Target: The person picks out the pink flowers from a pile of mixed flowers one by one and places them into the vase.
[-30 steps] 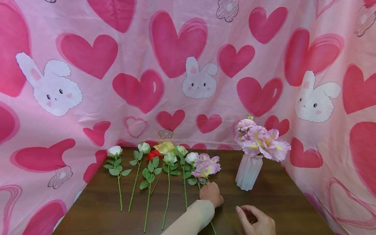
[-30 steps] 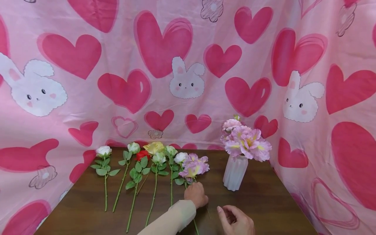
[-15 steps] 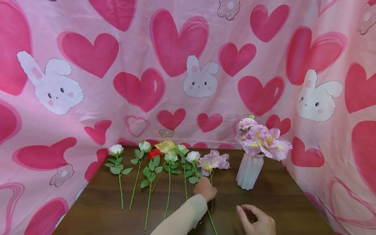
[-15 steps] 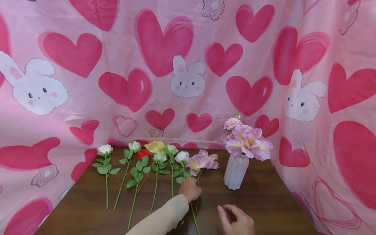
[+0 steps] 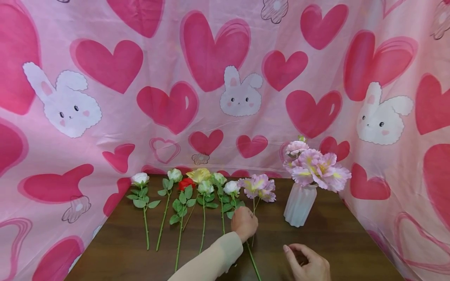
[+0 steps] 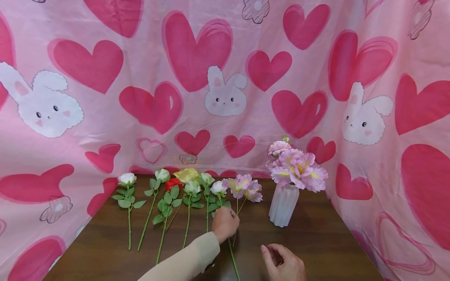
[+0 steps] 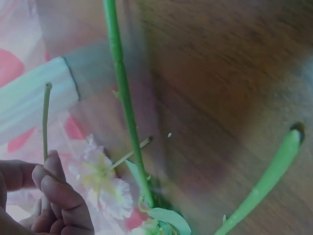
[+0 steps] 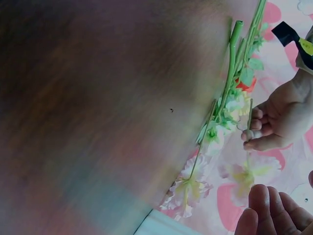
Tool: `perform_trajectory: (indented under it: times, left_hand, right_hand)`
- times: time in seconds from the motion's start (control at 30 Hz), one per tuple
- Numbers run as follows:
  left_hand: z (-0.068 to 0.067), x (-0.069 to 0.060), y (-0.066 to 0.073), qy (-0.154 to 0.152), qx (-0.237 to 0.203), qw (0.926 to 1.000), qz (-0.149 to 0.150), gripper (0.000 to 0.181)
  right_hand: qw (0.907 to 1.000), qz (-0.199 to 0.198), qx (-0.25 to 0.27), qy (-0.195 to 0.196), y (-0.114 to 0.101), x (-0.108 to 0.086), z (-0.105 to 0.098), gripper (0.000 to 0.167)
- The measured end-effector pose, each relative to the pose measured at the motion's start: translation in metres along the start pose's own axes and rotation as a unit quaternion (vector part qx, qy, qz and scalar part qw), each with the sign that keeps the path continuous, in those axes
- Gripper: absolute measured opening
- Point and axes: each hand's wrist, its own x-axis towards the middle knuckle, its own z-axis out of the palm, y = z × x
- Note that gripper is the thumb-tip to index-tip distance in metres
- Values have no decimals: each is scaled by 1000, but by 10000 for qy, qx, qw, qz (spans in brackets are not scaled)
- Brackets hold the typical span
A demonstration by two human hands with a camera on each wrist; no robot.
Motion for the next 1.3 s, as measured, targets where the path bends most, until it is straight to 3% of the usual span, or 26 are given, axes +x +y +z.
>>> perform_trajectory:
  times: [0.27,0.83,1.3]
  left_hand:
    - [-12,-3,2,218,-51,9987,449,30]
    - [-27,-20,3,445,-527,9909,1158,19]
    - [-39,-34,-5,366,-630,9816,1765,12]
  right_hand:
    - [10000,-18,34,-17,-1,2,0,19]
    - [9997,-135,208,50,-1,3,1,20]
    - [9992,-238,315,-10,0,4,2,20]
